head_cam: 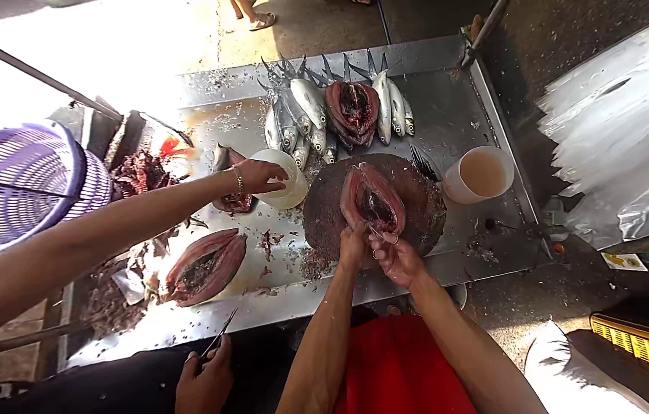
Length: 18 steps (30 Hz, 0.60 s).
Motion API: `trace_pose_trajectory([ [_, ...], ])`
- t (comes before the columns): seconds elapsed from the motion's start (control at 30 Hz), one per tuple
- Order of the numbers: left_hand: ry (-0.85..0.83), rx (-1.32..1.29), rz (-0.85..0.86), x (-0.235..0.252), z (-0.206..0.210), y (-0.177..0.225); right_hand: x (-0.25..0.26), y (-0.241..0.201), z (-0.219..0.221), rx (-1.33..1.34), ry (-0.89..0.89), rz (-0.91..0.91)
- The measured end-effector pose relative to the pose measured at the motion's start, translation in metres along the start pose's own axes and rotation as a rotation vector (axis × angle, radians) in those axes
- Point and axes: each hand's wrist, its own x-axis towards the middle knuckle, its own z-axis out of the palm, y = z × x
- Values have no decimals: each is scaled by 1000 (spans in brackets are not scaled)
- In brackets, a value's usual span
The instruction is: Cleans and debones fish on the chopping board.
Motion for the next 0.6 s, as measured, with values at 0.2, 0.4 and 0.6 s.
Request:
trace_pose_trajectory([
  [0.2, 104, 173, -40, 0, 5, 15, 2, 14, -2, 106, -11, -8],
  [0.4, 232, 235, -127, 14, 8, 17, 1, 11, -1, 215, -26, -6],
  [0.6, 261, 165, -69, 14, 9, 10, -8, 9, -3, 351, -73, -51],
])
